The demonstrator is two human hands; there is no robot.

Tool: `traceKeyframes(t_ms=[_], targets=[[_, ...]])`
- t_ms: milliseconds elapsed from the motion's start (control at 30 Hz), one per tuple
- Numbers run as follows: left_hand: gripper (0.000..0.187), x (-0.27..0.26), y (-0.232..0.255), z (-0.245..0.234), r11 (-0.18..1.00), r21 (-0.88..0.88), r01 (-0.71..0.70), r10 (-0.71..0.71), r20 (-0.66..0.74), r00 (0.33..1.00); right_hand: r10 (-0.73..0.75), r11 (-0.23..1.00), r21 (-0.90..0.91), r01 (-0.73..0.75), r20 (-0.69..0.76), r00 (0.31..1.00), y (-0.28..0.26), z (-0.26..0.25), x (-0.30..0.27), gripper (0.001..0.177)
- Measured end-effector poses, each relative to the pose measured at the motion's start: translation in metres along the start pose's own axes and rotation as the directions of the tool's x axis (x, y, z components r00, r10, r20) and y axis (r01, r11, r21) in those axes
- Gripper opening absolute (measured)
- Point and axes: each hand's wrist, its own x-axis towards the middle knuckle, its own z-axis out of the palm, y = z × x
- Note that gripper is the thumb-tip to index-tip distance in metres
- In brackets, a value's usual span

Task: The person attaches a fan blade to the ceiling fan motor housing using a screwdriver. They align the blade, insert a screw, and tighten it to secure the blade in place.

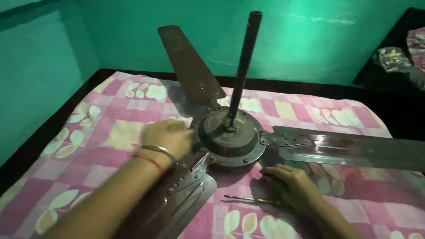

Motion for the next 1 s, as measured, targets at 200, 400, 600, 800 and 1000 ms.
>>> traceKeyframes(t_ms=[200, 400, 600, 800, 1000], targets=[[0.010, 0.000, 0.142, -0.001, 0.975, -0.119, -0.188, 0.198, 0.074, 0.977, 0.114, 0.991, 0.058, -0.119, 0.081, 0.990, 0.006, 0.003, 0.001, 0.025], [0.021, -0.013, 0.186, 0.034, 0.944, -0.278, -0.176, 0.252, 0.265, 0.931, 0.216, 0.969, 0.086, -0.234, 0.179, 0.960, 0.016, -0.017, -0.010, 0.030], [0.023, -0.028, 0.186, 0.081, 0.929, -0.248, -0.273, 0.330, 0.227, 0.916, 0.140, 0.990, 0.000, -0.141, 0.152, 0.978, 0.031, -0.029, -0.021, 0.035], [0.033, -0.049, 0.194, 0.106, 0.773, -0.368, -0.516, 0.488, -0.175, 0.855, 0.176, 0.984, -0.006, -0.177, 0.135, 0.975, 0.047, -0.026, -0.027, 0.047], [0.032, -0.051, 0.179, 0.114, 0.540, -0.399, -0.741, 0.674, -0.323, 0.665, 0.191, 0.980, -0.086, -0.180, 0.152, 0.970, 0.053, -0.028, -0.030, 0.062]])
